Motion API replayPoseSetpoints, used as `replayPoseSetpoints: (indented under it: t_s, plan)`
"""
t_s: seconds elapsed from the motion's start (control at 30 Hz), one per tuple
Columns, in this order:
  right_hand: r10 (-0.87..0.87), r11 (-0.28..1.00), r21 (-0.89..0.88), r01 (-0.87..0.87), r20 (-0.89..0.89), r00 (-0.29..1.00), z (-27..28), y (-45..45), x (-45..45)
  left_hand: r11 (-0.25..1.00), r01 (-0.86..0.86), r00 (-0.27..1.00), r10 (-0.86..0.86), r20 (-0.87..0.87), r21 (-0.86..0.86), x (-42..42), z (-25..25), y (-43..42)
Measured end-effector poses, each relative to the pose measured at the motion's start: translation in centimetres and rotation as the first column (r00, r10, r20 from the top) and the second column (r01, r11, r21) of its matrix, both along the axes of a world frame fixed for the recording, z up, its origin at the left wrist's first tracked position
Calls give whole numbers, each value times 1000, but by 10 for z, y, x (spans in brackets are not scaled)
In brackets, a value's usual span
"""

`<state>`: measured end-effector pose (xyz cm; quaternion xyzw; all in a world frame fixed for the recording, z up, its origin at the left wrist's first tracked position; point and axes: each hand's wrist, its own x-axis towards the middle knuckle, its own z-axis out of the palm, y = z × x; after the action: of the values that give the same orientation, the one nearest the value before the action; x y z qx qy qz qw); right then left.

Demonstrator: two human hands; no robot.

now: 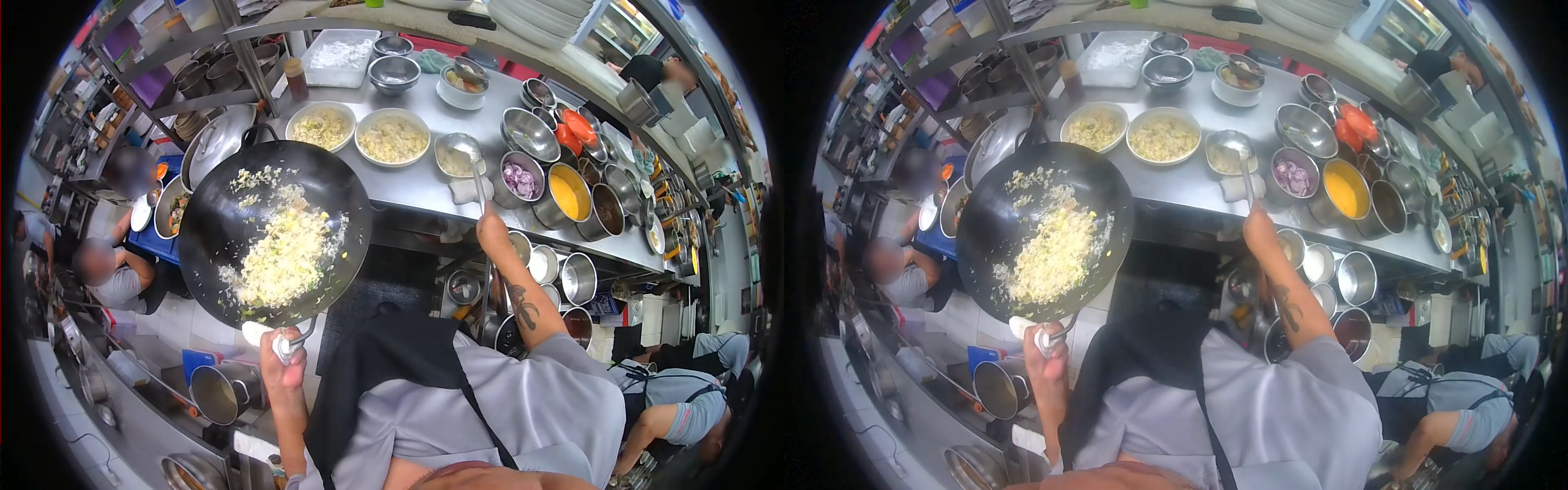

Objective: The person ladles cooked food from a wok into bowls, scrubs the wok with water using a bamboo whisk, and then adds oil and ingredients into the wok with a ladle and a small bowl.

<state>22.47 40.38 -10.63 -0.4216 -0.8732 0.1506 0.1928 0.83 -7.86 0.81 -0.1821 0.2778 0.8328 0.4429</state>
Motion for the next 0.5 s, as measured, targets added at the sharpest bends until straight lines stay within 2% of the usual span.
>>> replayPoseSetpoints:
  t_s: [0.17,0.27,0.33,0.37,0.47,0.5]
  plan:
    - [-9,999,40,15,-139,990,16,14,1,999,-7,1000,8,-11,34,3,-4,-8]
    - [-36,999,-14,35,-97,995,34,22,5,1000,-28,1000,28,-8,0,7,-1,-4]
    - [0,1000,3,1,-193,981,44,26,9,1000,-24,1000,24,-16,-10,8,2,-1]
    - [25,1000,11,-23,-241,970,49,26,8,1000,-20,1000,20,-22,15,7,0,0]
    - [266,961,175,-216,-361,894,106,-2,-2,998,-27,999,29,-40,53,7,-7,3]
    - [333,940,195,-281,-326,885,124,-15,-7,998,-33,998,36,-52,47,7,-7,5]
